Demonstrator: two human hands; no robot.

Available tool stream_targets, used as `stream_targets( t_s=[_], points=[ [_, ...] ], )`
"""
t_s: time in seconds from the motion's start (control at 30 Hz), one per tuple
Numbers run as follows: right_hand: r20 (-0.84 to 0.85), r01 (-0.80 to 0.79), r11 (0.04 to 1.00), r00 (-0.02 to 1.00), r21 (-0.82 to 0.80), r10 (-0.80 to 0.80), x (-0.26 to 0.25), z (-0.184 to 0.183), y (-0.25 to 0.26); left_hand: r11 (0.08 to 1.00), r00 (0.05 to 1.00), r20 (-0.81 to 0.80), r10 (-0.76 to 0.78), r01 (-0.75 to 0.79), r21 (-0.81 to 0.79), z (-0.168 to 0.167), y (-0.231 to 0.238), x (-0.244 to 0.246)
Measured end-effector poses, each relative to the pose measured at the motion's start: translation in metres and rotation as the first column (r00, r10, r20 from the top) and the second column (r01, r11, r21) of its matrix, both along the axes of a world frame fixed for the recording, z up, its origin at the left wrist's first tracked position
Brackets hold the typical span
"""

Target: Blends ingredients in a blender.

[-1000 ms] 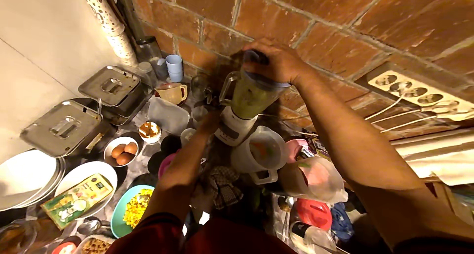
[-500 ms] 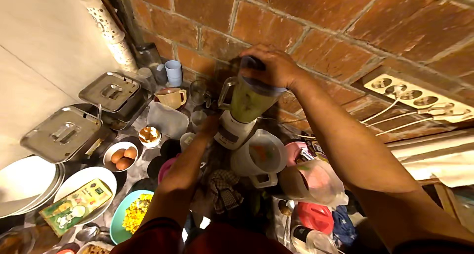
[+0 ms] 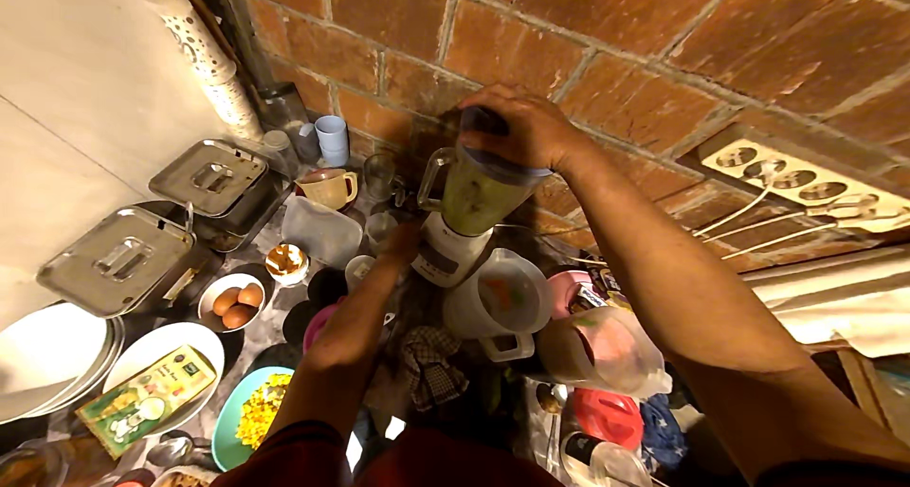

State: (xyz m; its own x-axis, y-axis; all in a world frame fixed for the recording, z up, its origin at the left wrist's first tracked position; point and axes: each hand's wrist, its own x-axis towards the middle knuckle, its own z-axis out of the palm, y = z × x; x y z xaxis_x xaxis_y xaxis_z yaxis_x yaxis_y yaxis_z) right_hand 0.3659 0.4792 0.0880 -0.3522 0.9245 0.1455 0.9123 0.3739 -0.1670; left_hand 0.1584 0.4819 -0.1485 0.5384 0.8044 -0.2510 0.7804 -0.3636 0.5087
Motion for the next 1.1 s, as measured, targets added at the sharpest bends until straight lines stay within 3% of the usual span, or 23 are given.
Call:
stream_targets(
  t_s=[0.5, 0.6, 0.83, 1.0, 1.1],
  points=[
    [0.000, -0.007, 1.000, 1.000, 0.004, 0.007, -0.001, 0.001, -0.003, 1.000, 0.982, -0.190, -0.007, 0.003, -0.020, 0.022, -0.008, 0.009],
    [-0.016, -0.013, 1.000, 1.000, 0.012, 0.013, 0.000, 0.000, -0.003, 0.998, 0.974, -0.216, -0.060, 0.059, -0.013, 0.026, -0.008, 0.010],
    [-0.022, -0.014, 1.000, 1.000, 0.010, 0.015, 0.002, -0.003, 0.000, 0.997, 0.995, -0.100, -0.020, 0.013, -0.072, 0.023, -0.007, 0.005],
    [-0.042, -0.017, 1.000, 0.999, 0.011, 0.017, 0.000, -0.004, 0.000, 1.000, 0.992, -0.126, 0.001, -0.001, 0.004, 0.019, -0.006, 0.009],
    [-0.070, -0.041, 0.998, 0.997, 0.055, 0.045, 0.003, -0.008, 0.003, 0.999, 0.998, -0.061, 0.034, -0.033, 0.023, 0.017, -0.007, 0.007]
  ],
)
